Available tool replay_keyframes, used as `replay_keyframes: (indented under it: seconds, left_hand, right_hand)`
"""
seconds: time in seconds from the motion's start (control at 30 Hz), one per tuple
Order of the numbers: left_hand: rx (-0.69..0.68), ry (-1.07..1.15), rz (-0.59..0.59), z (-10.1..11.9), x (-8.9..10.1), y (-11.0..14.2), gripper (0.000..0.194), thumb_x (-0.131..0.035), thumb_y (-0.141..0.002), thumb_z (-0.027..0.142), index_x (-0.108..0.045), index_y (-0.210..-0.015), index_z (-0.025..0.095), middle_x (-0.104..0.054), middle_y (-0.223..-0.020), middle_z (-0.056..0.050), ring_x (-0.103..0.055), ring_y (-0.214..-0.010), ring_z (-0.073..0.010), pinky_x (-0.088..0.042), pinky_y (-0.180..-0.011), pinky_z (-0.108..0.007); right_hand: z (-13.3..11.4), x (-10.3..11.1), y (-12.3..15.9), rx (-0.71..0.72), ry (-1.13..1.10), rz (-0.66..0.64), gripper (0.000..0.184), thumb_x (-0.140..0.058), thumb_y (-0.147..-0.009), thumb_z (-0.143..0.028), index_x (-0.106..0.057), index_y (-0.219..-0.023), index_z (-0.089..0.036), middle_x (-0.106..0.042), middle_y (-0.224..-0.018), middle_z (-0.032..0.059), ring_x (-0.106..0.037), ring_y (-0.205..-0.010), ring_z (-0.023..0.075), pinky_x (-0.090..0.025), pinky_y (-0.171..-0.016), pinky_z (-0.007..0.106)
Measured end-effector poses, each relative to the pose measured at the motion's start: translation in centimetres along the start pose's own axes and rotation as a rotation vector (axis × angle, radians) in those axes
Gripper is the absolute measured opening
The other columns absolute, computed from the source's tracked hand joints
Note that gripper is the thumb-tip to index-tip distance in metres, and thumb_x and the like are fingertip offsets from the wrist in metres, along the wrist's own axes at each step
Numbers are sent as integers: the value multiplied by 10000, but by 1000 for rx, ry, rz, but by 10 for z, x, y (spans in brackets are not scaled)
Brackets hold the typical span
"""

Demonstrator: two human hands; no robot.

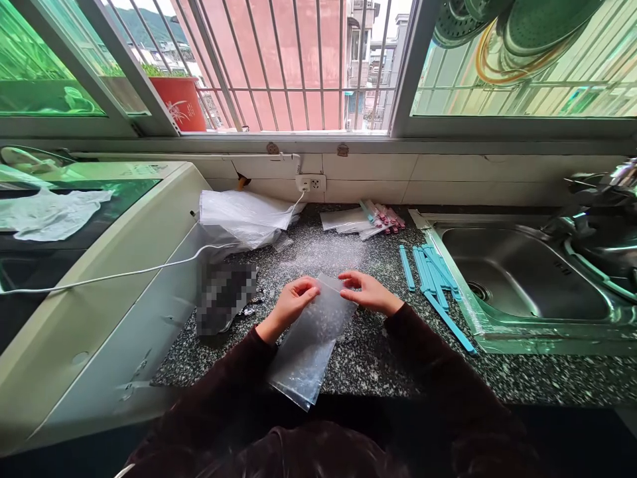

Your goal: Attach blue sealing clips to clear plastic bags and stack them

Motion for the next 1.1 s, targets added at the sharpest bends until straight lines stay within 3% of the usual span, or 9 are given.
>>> replay_keyframes:
  seconds: [0.13, 0.23, 0.47, 0.77, 1.1]
  left_hand:
    - [67, 52, 1, 1, 2, 3, 296, -557, -709, 417, -511, -581, 154, -512, -633, -8, -444, -606, -118, -353, -581, -241]
    - [159, 45, -18, 0, 3, 4, 307, -572, -698, 437, -496, -603, 156, -441, -563, 32, -387, -547, -94, -310, -535, -225]
    - [231, 144, -27, -4, 1, 2, 355, -633, -637, 483, -512, -622, 149, -431, -559, 42, -379, -538, -85, -294, -523, -223]
    - [216, 250, 167, -5, 5, 1, 342, -645, -628, 462, -525, -576, 147, -442, -535, 44, -365, -532, -75, -291, -527, -215]
    - [268, 361, 127, -11, 2, 1, 382, -676, -598, 497, -539, -555, 143, -472, -504, 38, -352, -479, -62, -257, -488, -213]
  right_hand:
    - [-3, 1, 1, 5, 81, -44, 318, -590, -733, -438, -614, -843, -140, -645, -805, 57, -583, -746, 172, -462, -697, 309]
    - [-7, -1, 2, 41, 168, -34, 303, -542, -762, -442, -582, -714, -146, -581, -663, 21, -515, -627, 133, -406, -595, 265]
    - [-8, -7, 2, 64, 163, -58, 302, -531, -770, -438, -588, -714, -147, -572, -654, 15, -492, -625, 121, -388, -601, 251]
    - [-2, -7, 1, 9, -18, 180, 345, -605, -687, -497, -576, -656, -155, -551, -606, -2, -467, -564, 105, -386, -547, 244]
    - [-1, -4, 0, 20, 21, 205, 306, -571, -706, -446, -562, -610, -155, -518, -574, -11, -438, -545, 98, -356, -538, 240]
Point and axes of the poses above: each hand's wrist, its own y-axis away from the middle knuckle, its own x-axis out of the back of the hand, z = x × y, the point moved 1 cm from there along -y, towards the middle knuckle
